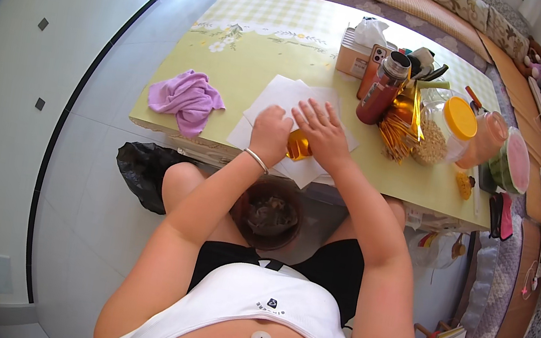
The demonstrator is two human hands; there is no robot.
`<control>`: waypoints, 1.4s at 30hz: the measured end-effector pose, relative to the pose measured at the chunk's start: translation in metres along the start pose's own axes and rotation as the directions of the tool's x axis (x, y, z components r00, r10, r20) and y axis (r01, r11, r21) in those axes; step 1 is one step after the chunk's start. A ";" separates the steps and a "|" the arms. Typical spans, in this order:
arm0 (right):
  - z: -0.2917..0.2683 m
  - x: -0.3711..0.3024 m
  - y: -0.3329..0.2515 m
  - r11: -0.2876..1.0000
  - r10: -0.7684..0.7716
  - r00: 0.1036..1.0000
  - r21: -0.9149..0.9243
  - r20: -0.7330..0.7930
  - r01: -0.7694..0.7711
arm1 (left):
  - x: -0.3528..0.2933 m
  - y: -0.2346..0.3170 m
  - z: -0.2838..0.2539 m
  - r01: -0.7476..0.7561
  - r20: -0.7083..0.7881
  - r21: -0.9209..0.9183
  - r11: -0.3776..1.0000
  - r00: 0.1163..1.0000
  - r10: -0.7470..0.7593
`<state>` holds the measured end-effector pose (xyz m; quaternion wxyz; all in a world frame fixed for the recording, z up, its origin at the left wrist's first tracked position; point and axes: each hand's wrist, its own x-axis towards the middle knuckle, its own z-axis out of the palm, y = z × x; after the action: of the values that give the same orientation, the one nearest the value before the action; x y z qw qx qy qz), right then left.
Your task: The person folds multiple sheets of gold-colored paper into triangular shapes on a table. They repeatedly fold the paper in half, then fold the corners to form a triangle, and place the finished pieces into a pile.
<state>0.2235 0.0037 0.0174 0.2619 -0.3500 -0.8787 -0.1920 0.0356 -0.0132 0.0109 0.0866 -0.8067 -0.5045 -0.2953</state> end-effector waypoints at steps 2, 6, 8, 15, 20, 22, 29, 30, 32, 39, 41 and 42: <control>0.001 -0.004 0.002 1.000 -0.020 0.940 -0.011 0.341 0.025 | -0.008 0.010 0.008 0.060 0.186 -0.102 0.993 0.982 -0.040; 0.009 -0.035 0.010 0.974 0.107 0.871 0.124 0.479 -0.188 | -0.049 0.025 0.012 -0.094 0.092 0.249 0.964 0.993 0.073; 0.012 -0.050 0.016 0.942 0.174 0.880 0.187 0.442 -0.279 | -0.067 0.020 0.008 -0.061 0.129 0.276 0.959 0.991 0.026; 0.002 -0.055 0.031 0.833 0.218 0.864 0.375 0.454 -0.407 | -0.048 0.018 -0.026 0.004 0.170 0.079 0.997 0.985 -0.018; 0.001 -0.050 0.034 0.796 0.226 0.884 0.445 0.408 -0.410 | -0.040 0.013 -0.029 0.036 0.220 0.000 0.999 0.975 -0.035; -0.001 -0.047 0.032 0.798 0.242 0.892 0.444 0.383 -0.407 | -0.044 0.005 -0.021 -0.005 0.126 -0.026 1.000 0.992 0.009; 0.001 -0.042 0.037 0.813 0.249 0.931 0.465 0.268 -0.351 | -0.035 -0.004 -0.038 0.107 0.182 -0.164 0.981 0.980 -0.077; 0.003 -0.042 0.037 0.809 0.244 0.936 0.480 0.252 -0.340 | -0.034 -0.003 -0.037 0.089 0.177 -0.140 0.986 0.982 -0.063; 0.006 -0.045 0.040 0.795 0.247 0.939 0.504 0.240 -0.338 | -0.032 0.001 -0.035 0.084 0.176 -0.103 0.991 0.982 -0.065; -0.004 -0.036 0.024 0.823 0.292 0.948 0.472 0.126 -0.317 | -0.035 -0.012 -0.022 0.080 0.049 -0.163 0.983 0.996 -0.073; 0.010 -0.033 0.021 0.871 0.244 0.965 0.416 0.099 -0.262 | -0.036 -0.012 -0.018 0.024 -0.006 -0.157 0.987 1.000 -0.025; 0.015 -0.032 0.023 0.893 0.218 0.972 0.384 0.087 -0.235 | -0.037 -0.011 -0.017 -0.001 -0.020 -0.144 0.990 1.000 -0.002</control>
<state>0.2548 0.0110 -0.0103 0.3289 -0.3944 -0.8577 0.0264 0.0079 -0.0435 0.0018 0.0332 -0.8077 -0.4812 -0.3390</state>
